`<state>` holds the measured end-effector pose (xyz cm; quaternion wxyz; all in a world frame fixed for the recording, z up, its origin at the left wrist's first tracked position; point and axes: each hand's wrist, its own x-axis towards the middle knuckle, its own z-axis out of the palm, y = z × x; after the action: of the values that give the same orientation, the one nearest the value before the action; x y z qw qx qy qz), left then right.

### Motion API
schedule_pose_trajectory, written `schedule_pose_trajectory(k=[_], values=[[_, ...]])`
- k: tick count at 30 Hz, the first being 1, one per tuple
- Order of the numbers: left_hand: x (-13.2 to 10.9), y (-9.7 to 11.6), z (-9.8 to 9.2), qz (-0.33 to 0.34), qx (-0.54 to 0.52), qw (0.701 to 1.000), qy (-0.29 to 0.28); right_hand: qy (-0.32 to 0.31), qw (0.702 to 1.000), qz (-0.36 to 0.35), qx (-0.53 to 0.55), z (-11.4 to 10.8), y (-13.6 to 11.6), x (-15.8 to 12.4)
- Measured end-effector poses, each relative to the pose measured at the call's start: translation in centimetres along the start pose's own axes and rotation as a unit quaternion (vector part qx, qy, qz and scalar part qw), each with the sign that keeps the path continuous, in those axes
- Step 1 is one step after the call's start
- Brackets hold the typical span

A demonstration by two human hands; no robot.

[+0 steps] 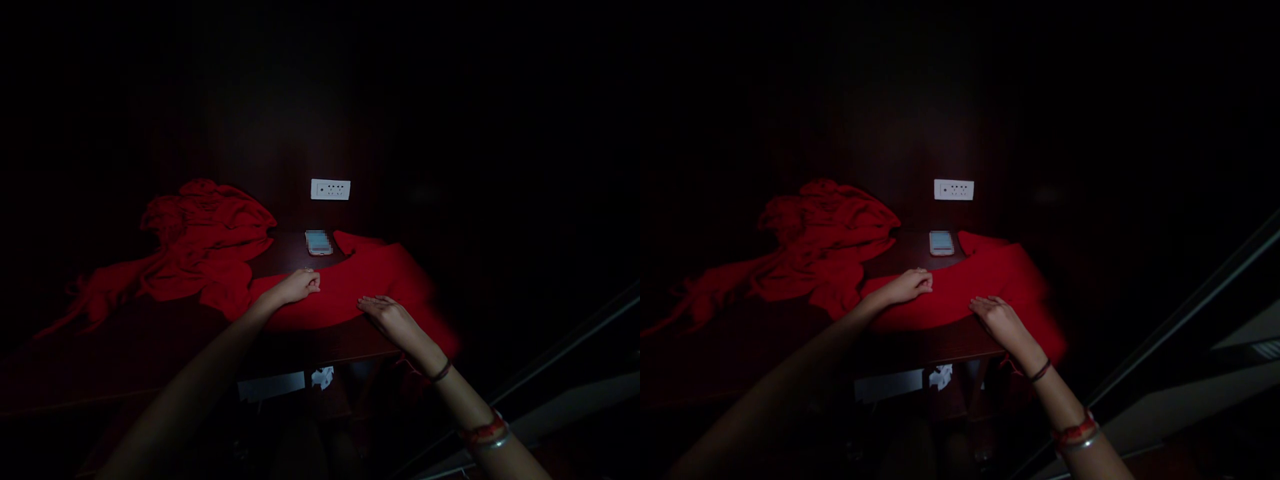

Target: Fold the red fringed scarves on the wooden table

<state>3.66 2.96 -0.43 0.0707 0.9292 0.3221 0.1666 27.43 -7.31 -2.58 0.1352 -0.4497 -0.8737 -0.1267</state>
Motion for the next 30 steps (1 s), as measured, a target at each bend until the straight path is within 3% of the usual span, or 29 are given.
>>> schedule_pose_trajectory(k=[9,17,23,30], values=[[-0.2,-0.1,0.8,-0.050,0.024,0.997,-0.048,0.003,1.000,-0.002,0.007,0.2,0.2,0.0],[-0.2,-0.5,0.9,-0.040,0.069,0.997,-0.018,0.000,1.000,-0.004,0.005,0.2,0.2,0.0],[-0.2,-0.3,0.9,-0.064,0.044,0.995,-0.057,0.002,1.000,-0.001,0.006,0.3,0.2,0.0],[-0.2,0.0,0.8,-0.047,0.064,0.997,-0.007,0.010,1.000,0.000,0.018,0.3,0.3,0.0]])
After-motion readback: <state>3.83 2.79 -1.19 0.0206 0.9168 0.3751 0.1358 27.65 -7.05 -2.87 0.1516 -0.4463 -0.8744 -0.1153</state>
